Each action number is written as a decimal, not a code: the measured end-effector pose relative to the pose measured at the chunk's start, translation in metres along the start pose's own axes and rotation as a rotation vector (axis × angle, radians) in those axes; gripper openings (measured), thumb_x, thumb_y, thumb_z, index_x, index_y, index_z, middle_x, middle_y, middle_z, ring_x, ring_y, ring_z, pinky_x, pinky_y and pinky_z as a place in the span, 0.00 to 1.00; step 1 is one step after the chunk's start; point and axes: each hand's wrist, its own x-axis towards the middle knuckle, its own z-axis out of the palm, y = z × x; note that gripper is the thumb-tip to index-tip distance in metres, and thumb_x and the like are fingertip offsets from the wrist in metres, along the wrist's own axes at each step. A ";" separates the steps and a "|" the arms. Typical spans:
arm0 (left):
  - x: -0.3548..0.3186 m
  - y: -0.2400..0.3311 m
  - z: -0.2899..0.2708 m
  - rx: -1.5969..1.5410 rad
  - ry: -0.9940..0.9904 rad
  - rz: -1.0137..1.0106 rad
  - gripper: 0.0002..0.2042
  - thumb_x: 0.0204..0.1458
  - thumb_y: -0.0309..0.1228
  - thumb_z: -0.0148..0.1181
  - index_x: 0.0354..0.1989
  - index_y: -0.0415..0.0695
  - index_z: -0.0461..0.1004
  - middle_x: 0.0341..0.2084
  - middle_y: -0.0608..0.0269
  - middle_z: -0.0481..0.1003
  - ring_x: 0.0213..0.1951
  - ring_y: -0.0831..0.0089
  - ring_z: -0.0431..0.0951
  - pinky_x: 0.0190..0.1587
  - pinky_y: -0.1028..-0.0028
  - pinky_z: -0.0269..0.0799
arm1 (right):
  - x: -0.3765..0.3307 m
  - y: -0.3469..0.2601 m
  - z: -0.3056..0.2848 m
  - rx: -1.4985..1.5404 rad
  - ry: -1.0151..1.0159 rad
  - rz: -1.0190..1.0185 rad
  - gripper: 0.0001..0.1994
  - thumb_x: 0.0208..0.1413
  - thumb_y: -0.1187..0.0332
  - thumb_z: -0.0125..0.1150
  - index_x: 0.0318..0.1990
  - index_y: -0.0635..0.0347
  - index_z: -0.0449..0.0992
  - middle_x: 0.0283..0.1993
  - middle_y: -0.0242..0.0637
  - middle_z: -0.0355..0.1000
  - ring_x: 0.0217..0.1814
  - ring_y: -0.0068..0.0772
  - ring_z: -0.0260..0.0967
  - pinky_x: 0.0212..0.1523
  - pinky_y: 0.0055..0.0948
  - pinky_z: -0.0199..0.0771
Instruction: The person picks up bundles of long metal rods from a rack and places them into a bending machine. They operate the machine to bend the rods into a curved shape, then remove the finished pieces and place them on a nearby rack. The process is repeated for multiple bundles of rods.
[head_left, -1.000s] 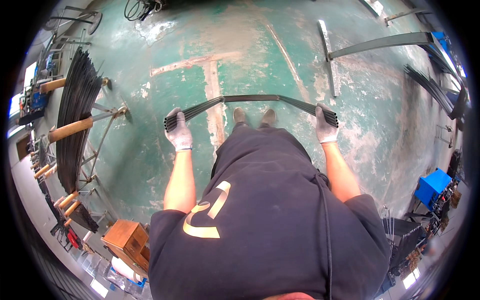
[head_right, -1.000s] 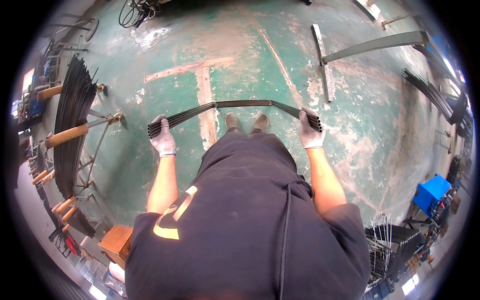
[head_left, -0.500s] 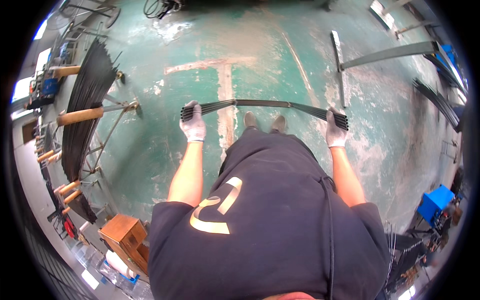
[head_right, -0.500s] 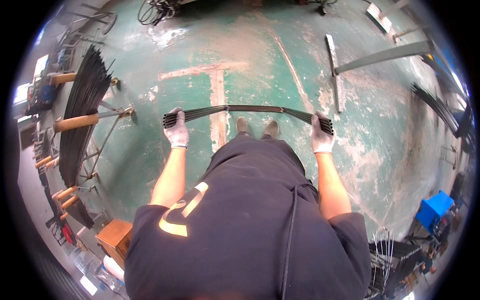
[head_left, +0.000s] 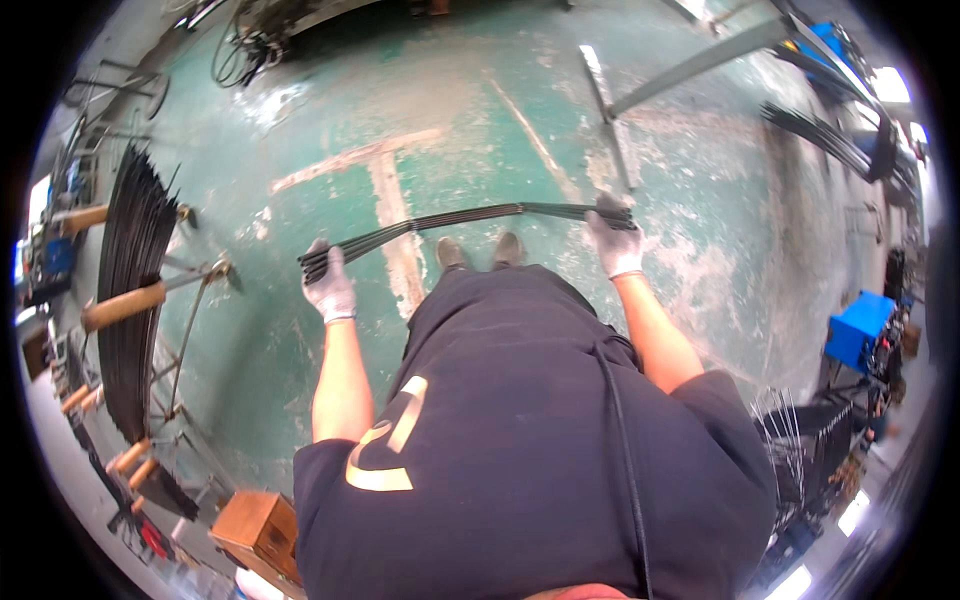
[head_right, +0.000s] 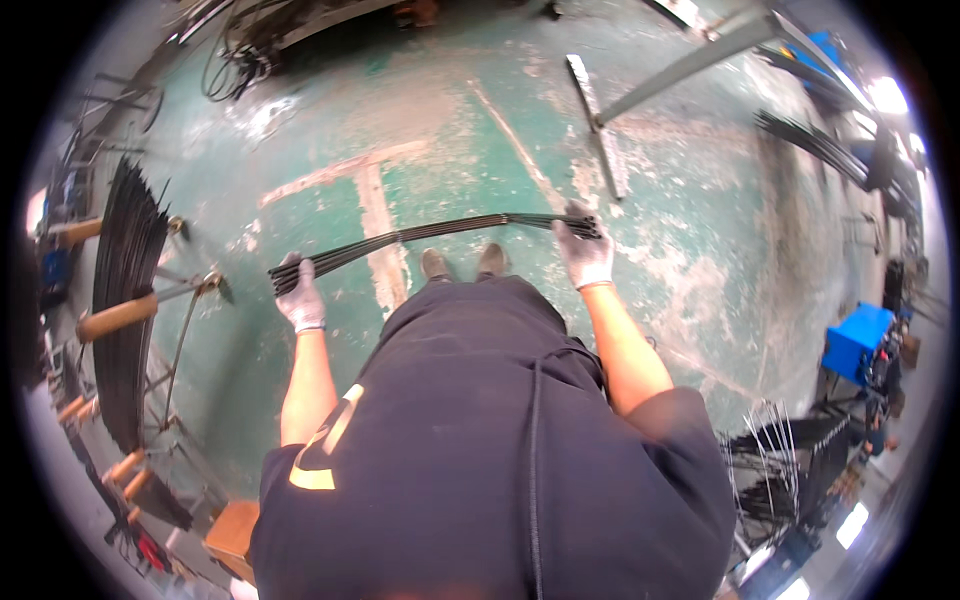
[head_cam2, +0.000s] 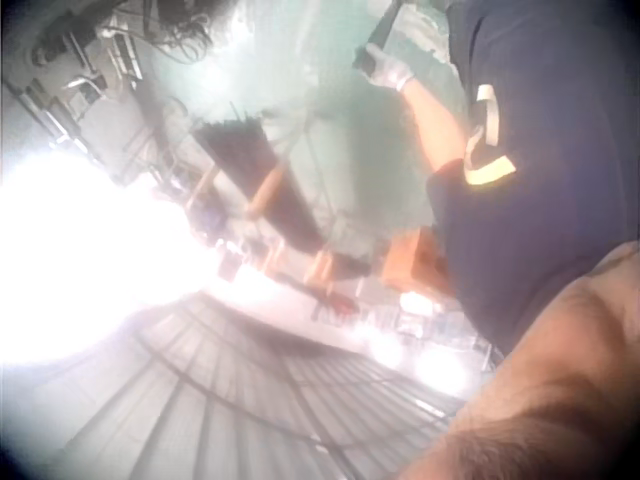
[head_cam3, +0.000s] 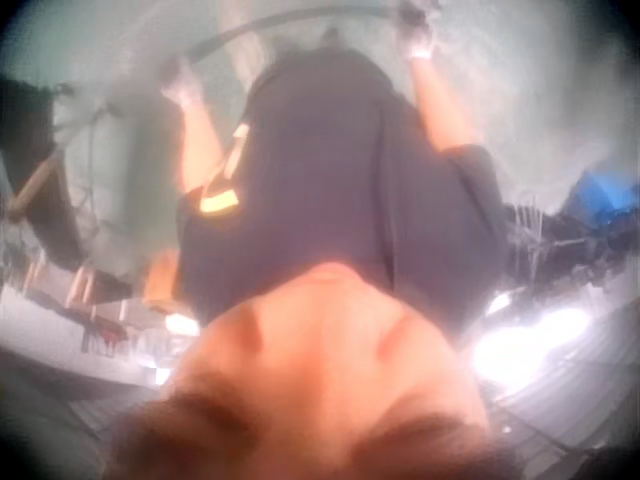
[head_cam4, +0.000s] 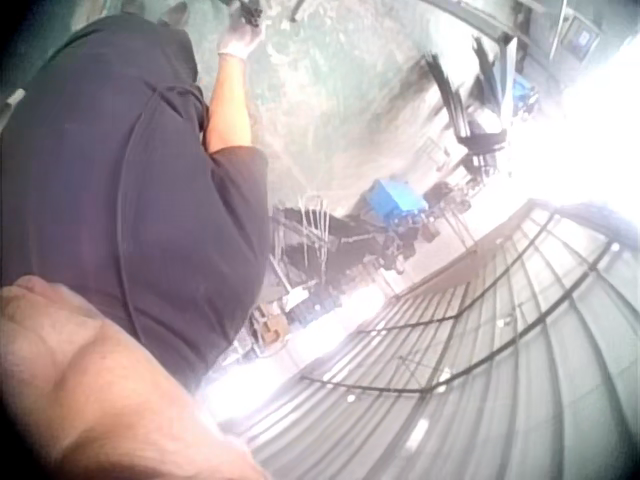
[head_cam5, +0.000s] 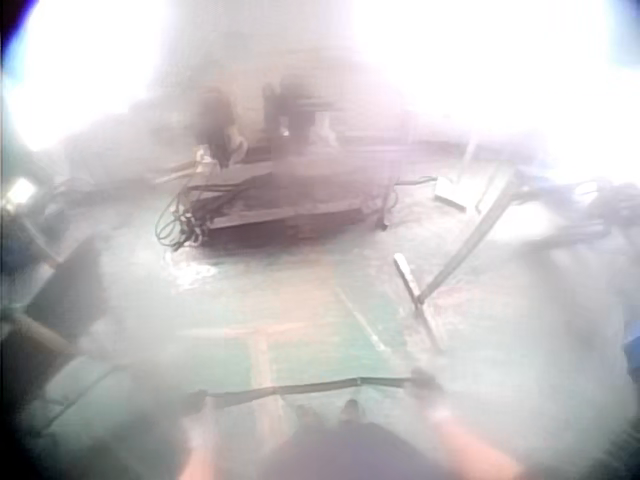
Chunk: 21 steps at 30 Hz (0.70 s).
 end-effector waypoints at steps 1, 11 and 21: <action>-0.001 0.001 0.000 -0.022 -0.012 0.008 0.16 0.50 0.20 0.61 0.49 0.35 0.72 0.45 0.56 0.76 0.47 0.70 0.75 0.53 0.71 0.70 | 0.000 0.001 0.004 0.180 0.029 0.041 0.22 0.51 0.65 0.64 0.54 0.59 0.70 0.50 0.39 0.75 0.52 0.26 0.73 0.54 0.26 0.70; -0.001 0.004 -0.001 -0.024 -0.049 0.005 0.20 0.50 0.19 0.60 0.53 0.33 0.68 0.49 0.51 0.73 0.52 0.67 0.73 0.57 0.70 0.67 | -0.004 0.010 0.009 0.441 0.089 0.075 0.25 0.47 0.72 0.67 0.54 0.60 0.69 0.49 0.41 0.75 0.52 0.26 0.72 0.54 0.27 0.71; 0.001 0.014 0.004 0.011 -0.028 0.009 0.20 0.49 0.21 0.62 0.53 0.34 0.69 0.48 0.53 0.74 0.50 0.69 0.74 0.55 0.70 0.68 | -0.003 -0.008 -0.003 0.462 0.099 0.018 0.26 0.46 0.76 0.66 0.56 0.60 0.69 0.49 0.40 0.74 0.52 0.27 0.72 0.54 0.26 0.70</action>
